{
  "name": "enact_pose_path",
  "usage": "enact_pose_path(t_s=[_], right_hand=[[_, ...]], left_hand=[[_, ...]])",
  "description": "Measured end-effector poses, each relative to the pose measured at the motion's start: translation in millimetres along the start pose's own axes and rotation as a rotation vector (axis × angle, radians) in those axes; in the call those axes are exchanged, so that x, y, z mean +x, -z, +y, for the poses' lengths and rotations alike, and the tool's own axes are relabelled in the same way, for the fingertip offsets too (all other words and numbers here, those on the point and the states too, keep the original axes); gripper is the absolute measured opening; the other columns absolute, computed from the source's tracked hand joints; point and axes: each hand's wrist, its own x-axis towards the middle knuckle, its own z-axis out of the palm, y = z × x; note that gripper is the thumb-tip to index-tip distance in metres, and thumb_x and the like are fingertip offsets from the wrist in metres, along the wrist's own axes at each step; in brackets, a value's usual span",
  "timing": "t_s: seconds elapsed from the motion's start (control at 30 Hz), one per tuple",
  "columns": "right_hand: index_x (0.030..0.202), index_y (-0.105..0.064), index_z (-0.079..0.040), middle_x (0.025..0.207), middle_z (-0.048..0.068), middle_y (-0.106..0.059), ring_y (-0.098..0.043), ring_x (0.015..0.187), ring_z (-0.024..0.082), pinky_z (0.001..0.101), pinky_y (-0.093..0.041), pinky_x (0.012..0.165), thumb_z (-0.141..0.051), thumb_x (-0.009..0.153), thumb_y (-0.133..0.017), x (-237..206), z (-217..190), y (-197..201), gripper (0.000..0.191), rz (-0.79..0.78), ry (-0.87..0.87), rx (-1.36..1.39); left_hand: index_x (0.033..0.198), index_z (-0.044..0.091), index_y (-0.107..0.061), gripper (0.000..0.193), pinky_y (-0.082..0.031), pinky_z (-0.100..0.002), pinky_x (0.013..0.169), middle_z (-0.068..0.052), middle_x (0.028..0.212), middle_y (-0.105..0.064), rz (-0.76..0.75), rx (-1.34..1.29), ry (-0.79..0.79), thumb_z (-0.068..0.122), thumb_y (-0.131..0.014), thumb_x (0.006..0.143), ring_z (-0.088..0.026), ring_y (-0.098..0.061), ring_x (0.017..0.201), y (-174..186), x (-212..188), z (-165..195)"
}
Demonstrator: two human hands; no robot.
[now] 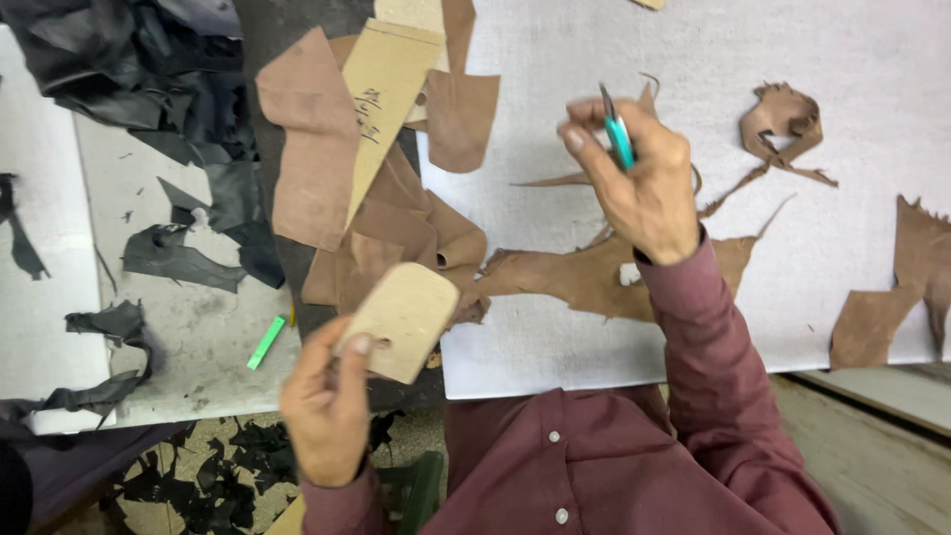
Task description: The person uses a utility knife to cut brown leather pieces on a white work surface, following cardboard templates. They repeatedly position templates, cut around them, and remove the cut leather pieces, accumulating finished parts on the table.
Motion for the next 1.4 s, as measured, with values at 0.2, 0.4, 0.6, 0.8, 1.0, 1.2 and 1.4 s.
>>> enact_pose_path(t_s=[0.2,0.4,0.6,0.8,1.0,1.2,1.4], right_hand=[[0.116,-0.073,0.003,0.101,0.009,-0.078,-0.071,0.093,0.012,0.0268,-0.059,0.083,-0.011,0.098,-0.069,-198.8,1.5,48.1,0.022,-0.176,-0.528,0.361],[0.109,-0.077,0.003,0.094,0.007,-0.077,-0.068,0.085,0.01,0.0264,-0.058,0.077,-0.012,0.093,-0.074,-307.0,3.0,79.7,0.022,0.017,-0.891,0.419],[0.109,-0.075,0.001,0.092,0.004,-0.077,-0.07,0.08,0.008,0.023,-0.059,0.071,-0.01,0.091,-0.075,-296.5,37.7,131.9,0.021,0.165,-0.815,0.295],[0.113,-0.072,0.002,0.093,0.006,-0.075,-0.064,0.079,0.008,0.0229,-0.052,0.07,-0.011,0.097,-0.076,-242.5,64.4,138.5,0.021,0.324,-0.696,0.267],[0.118,-0.072,0.0,0.102,0.013,-0.072,-0.07,0.089,0.019,0.0295,-0.055,0.079,-0.004,0.097,-0.073,-245.8,55.4,130.1,0.022,0.303,-0.431,-0.164],[0.129,-0.07,-0.002,0.107,0.013,-0.066,-0.067,0.09,0.021,0.0314,-0.054,0.076,0.001,0.094,-0.068,-260.5,50.7,128.7,0.035,0.192,-0.415,-0.153],[0.131,-0.07,-0.004,0.108,0.01,-0.066,-0.065,0.088,0.017,0.0294,-0.053,0.075,0.001,0.092,-0.069,-262.4,52.5,128.1,0.039,0.185,-0.464,-0.115]], left_hand=[[0.121,-0.004,-0.071,0.026,-0.056,-0.023,0.072,-0.008,0.094,-0.078,-0.517,-0.055,0.159,0.008,-0.066,0.098,-0.008,-0.069,0.083,-108.4,-62.2,-16.0],[0.127,-0.001,-0.065,0.033,-0.056,-0.021,0.064,-0.006,0.092,-0.078,-0.848,-0.057,0.393,0.006,-0.067,0.095,-0.006,-0.068,0.077,-171.1,-91.1,-21.1],[0.136,-0.001,-0.057,0.046,-0.058,-0.023,0.067,-0.007,0.092,-0.068,-0.85,-0.183,0.318,-0.002,-0.07,0.092,-0.009,-0.066,0.076,-219.1,-97.7,-12.8],[0.136,-0.003,-0.057,0.045,-0.061,-0.029,0.076,-0.016,0.115,-0.069,-0.493,0.073,-0.168,-0.001,-0.072,0.094,-0.017,-0.07,0.091,-274.4,-69.1,-4.6],[0.125,-0.002,-0.065,0.034,-0.055,-0.041,0.093,-0.018,0.125,-0.065,-0.306,0.395,-0.571,0.001,-0.075,0.093,-0.033,-0.067,0.107,-289.3,-71.1,-18.4],[0.125,0.0,-0.068,0.032,-0.053,-0.043,0.096,-0.015,0.126,-0.065,-0.283,0.464,-0.631,0.0,-0.075,0.094,-0.034,-0.064,0.111,-293.3,-85.3,-32.6],[0.119,0.0,-0.071,0.029,-0.053,-0.042,0.092,-0.014,0.122,-0.065,-0.294,0.421,-0.593,0.001,-0.078,0.091,-0.031,-0.064,0.107,-286.5,-95.1,-35.5]])
